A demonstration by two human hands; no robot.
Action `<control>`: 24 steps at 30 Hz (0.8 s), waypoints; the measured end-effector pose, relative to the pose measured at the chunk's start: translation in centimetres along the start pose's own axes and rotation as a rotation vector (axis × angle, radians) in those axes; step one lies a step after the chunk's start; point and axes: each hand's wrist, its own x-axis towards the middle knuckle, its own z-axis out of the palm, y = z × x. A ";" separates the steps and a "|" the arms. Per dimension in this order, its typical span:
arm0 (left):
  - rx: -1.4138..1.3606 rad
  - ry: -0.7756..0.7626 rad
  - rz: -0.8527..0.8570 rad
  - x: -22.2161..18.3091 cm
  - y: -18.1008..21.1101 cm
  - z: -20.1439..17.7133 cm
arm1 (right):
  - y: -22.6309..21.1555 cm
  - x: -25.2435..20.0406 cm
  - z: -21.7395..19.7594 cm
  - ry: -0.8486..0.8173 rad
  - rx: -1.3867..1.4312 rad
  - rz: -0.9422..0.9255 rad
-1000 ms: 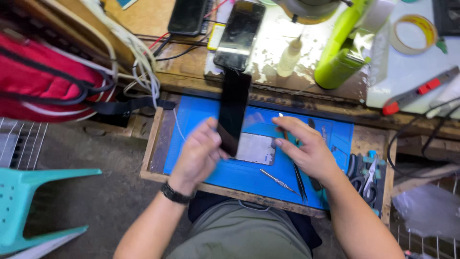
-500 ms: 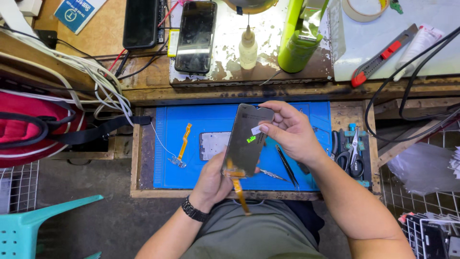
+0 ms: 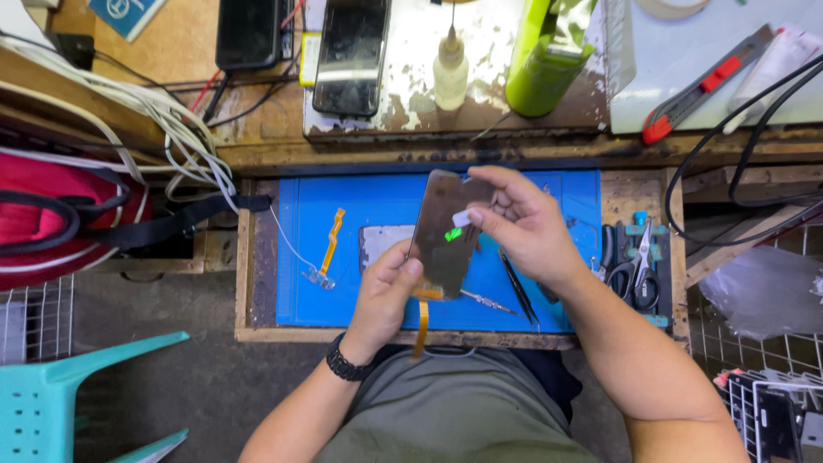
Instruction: The person uses a small metal tool to scrape adhesive residue from the back of a smartphone chassis. They then pick up a detached screen assembly, peel off a protective film, and align the screen with the chassis.
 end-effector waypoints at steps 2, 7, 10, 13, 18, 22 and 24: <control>-0.227 -0.043 -0.030 -0.3 0.4 -0.3 | 0.2 0.5 -0.1 0.022 0.058 -0.024; -0.300 -0.085 -0.035 0.0 1.6 0.1 | 0.1 1.0 -0.6 0.069 0.216 -0.026; -0.124 0.002 -0.057 0.0 1.2 1.0 | 0.5 0.9 -0.8 0.058 0.167 -0.030; -0.106 0.079 -0.071 0.4 0.6 1.3 | 0.8 1.1 -0.8 0.057 0.178 -0.039; -0.097 0.116 -0.076 0.6 -0.1 1.3 | 1.1 1.3 -1.3 0.044 0.160 -0.029; -0.092 0.140 -0.095 0.4 0.0 1.3 | 1.1 1.2 -1.4 0.042 0.074 -0.013; -0.090 0.149 -0.097 0.4 0.1 1.3 | 1.0 1.2 -1.4 0.032 0.094 0.005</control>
